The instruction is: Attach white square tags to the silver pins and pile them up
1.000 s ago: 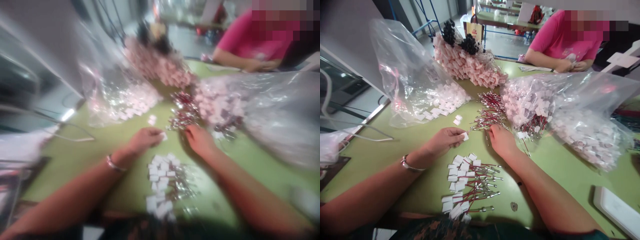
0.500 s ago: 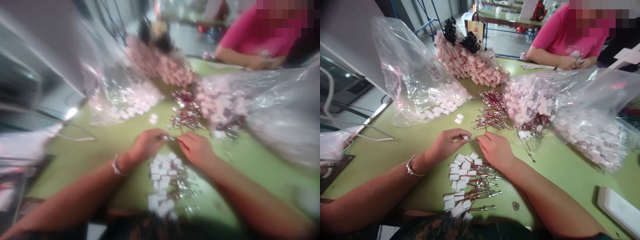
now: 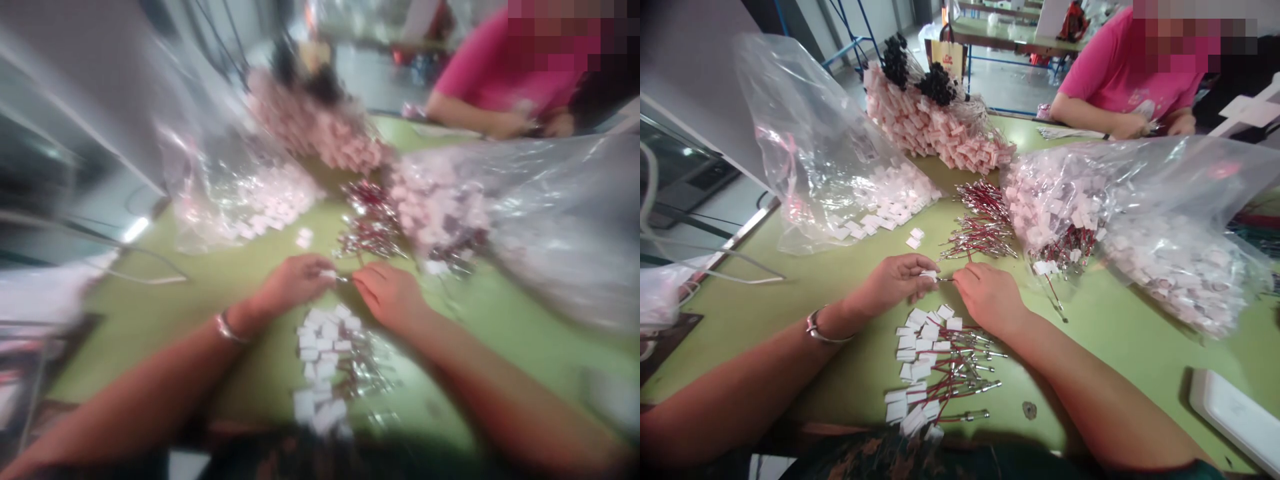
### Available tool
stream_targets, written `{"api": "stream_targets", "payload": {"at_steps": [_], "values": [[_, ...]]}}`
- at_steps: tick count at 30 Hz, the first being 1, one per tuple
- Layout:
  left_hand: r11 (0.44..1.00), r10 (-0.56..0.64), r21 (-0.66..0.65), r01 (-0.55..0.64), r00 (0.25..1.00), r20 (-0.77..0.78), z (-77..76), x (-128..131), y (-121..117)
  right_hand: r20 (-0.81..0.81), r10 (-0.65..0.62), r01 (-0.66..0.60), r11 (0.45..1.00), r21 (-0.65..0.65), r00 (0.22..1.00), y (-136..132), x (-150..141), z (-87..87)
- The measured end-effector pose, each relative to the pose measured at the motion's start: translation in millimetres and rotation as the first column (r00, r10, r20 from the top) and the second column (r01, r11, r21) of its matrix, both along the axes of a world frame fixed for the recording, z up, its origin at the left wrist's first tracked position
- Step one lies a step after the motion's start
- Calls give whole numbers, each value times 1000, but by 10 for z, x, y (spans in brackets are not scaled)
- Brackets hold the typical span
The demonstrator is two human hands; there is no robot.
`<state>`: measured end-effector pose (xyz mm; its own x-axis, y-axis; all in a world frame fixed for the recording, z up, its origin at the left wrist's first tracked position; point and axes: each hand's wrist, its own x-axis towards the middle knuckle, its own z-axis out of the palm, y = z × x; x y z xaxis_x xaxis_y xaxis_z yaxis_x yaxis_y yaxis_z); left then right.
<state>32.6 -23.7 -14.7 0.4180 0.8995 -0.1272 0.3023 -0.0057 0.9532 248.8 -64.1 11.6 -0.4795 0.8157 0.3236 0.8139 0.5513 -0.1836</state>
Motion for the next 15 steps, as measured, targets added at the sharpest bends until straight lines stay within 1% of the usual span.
{"api": "stream_targets", "payload": {"at_steps": [4, 7, 9, 11, 15], "values": [[996, -18, -82, 21, 999, 34, -41, -19, 8, -27, 21, -21, 1000, -6, 999, 1, -18, -1], [993, -32, -114, 36, 999, 42, -22, -7, -6, -62, 28, -30, 999, -28, 998, -2, -40, -13], [992, -29, -122, 34, 999, 43, -2, 16, -19, -89, 27, -33, 997, -68, 996, -7, -65, -21], [993, -14, -117, 18, 999, 35, 6, 50, -33, -86, 4, -15, 993, -120, 996, -15, -98, -26], [996, 45, -83, -44, 999, 10, -22, 138, -68, -19, -81, 75, 975, -209, 997, -38, -174, -40]]}}
